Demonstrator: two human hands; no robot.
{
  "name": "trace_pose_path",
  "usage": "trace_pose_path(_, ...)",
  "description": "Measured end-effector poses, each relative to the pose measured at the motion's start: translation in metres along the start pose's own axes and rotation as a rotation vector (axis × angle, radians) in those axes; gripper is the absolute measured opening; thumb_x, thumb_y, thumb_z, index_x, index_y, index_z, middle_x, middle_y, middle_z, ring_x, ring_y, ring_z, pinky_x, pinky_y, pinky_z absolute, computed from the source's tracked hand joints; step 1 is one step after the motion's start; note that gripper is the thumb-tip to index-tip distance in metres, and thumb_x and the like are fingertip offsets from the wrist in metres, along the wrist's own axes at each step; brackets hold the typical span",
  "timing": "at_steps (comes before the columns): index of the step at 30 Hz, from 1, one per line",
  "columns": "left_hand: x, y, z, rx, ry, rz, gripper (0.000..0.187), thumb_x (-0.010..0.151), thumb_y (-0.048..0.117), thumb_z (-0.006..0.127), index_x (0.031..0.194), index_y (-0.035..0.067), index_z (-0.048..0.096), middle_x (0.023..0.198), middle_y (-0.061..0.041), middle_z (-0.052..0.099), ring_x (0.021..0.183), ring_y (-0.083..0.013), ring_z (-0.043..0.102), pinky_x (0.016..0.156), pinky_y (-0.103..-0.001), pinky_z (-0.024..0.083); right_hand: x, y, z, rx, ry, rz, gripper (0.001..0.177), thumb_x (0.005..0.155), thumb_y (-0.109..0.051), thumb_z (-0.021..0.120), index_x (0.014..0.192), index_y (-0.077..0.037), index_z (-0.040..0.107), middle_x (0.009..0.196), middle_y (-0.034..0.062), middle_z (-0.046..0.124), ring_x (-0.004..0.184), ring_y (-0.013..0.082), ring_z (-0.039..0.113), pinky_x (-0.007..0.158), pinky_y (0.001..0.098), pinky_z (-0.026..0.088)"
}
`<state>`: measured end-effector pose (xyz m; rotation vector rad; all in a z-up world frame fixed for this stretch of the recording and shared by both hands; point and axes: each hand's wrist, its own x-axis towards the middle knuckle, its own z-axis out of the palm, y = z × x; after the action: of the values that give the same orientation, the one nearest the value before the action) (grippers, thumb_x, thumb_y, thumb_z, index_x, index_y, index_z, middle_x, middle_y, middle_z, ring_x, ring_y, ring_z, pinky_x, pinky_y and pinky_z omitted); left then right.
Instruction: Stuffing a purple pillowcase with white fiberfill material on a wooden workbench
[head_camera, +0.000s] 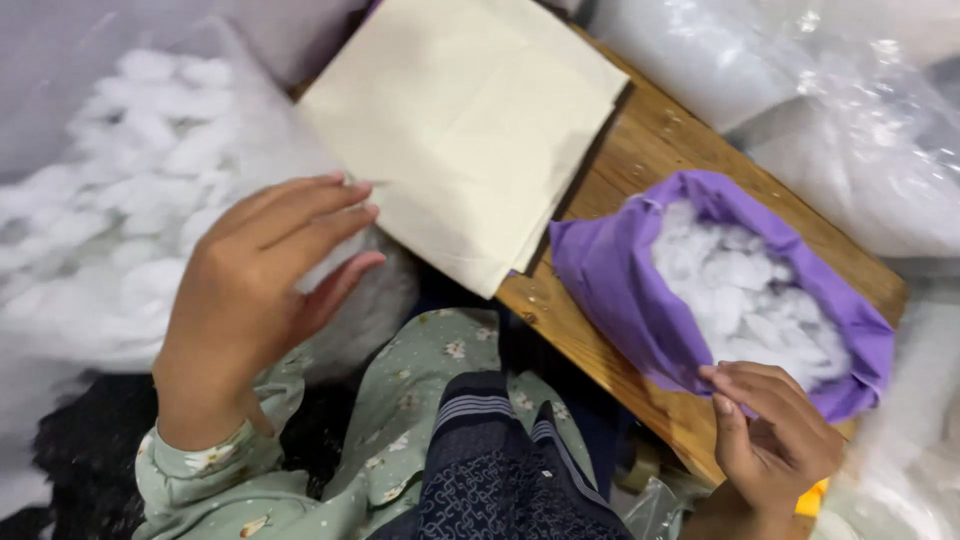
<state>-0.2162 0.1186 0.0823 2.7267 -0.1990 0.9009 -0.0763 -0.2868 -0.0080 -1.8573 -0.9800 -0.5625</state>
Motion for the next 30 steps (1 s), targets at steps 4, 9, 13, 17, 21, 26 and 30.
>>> trace_pose_path(4, -0.047, -0.035, -0.028, 0.228, 0.08, -0.142, 0.026, 0.099, 0.008, 0.083, 0.122, -0.004, 0.076, 0.123, -0.021, 0.074, 0.117, -0.0376, 0.07, 0.101, -0.047, 0.058, 0.038, -0.025, 0.06, 0.18, -0.131, -0.087, 0.009, 0.092, 0.0, 0.064, 0.086, 0.007, 0.067, 0.085, 0.0214, 0.07, 0.078, 0.0354, 0.071, 0.078, 0.0395, 0.061)
trace_pose_path(9, -0.09, -0.089, -0.015, 0.325, 0.08, -0.441, 0.028, 0.098, -0.001, 0.066, 0.125, -0.006, 0.069, 0.131, -0.022, 0.066, 0.116, -0.0399, 0.061, 0.097, -0.05, 0.052, 0.073, -0.056, 0.145, 0.497, -0.405, -0.366, 0.013, 0.094, -0.001, 0.066, 0.106, -0.001, 0.069, 0.097, 0.0135, 0.074, 0.084, 0.0264, 0.073, 0.079, 0.036, 0.061)
trace_pose_path(13, -0.095, -0.093, 0.001, 0.331, 0.101, -0.594, 0.051, 0.088, -0.006, 0.075, 0.137, -0.012, 0.061, 0.128, -0.034, 0.061, 0.118, -0.0529, 0.06, 0.1, -0.058, 0.05, 0.105, -0.1, 0.21, 0.639, -0.316, -0.471, 0.008, 0.084, 0.005, 0.074, 0.091, 0.001, 0.077, 0.084, 0.0157, 0.076, 0.07, 0.037, 0.073, 0.062, 0.0436, 0.06)
trace_pose_path(17, -0.099, -0.087, 0.047, 0.166, -0.31, -0.743, 0.1, 0.068, 0.012, 0.087, 0.154, -0.002, 0.04, 0.153, -0.043, 0.032, 0.134, -0.0673, 0.037, 0.1, -0.075, 0.041, 0.135, -0.127, 0.256, 0.674, -0.27, -0.532, 0.011, 0.085, 0.008, 0.074, 0.094, 0.001, 0.075, 0.096, 0.0181, 0.074, 0.085, 0.0397, 0.072, 0.075, 0.0472, 0.061)
trace_pose_path(21, -0.1, -0.075, 0.085, 0.293, -0.596, -0.627, 0.096, 0.078, 0.033, 0.084, 0.156, 0.002, 0.038, 0.16, -0.033, 0.028, 0.141, -0.0569, 0.035, 0.106, -0.069, 0.038, 0.155, -0.135, 0.315, 0.633, -0.275, -0.458, 0.018, 0.09, 0.008, 0.07, 0.105, -0.001, 0.073, 0.104, 0.0172, 0.071, 0.1, 0.0398, 0.071, 0.084, 0.0475, 0.059)
trace_pose_path(26, -0.085, -0.052, 0.094, 0.365, -0.683, -0.564, 0.08, 0.088, 0.035, 0.073, 0.153, 0.001, 0.042, 0.155, -0.03, 0.041, 0.142, -0.0584, 0.03, 0.106, -0.072, 0.031, 0.17, -0.143, 0.364, 0.186, -0.821, -0.261, 0.079, 0.083, -0.011, 0.085, 0.15, -0.019, 0.043, 0.153, 0.0367, 0.022, 0.137, 0.0615, 0.035, 0.101, 0.0696, 0.047)
trace_pose_path(30, -0.101, -0.04, 0.115, 0.393, -0.528, -0.407, 0.047, 0.075, 0.012, 0.08, 0.118, -0.004, 0.07, 0.118, -0.024, 0.062, 0.112, -0.0477, 0.055, 0.09, -0.061, 0.044, 0.175, -0.136, 0.389, -0.001, -1.02, -0.092, 0.118, 0.071, -0.014, 0.094, 0.165, -0.028, 0.023, 0.163, 0.0424, 0.002, 0.145, 0.0633, 0.029, 0.112, 0.0705, 0.04)
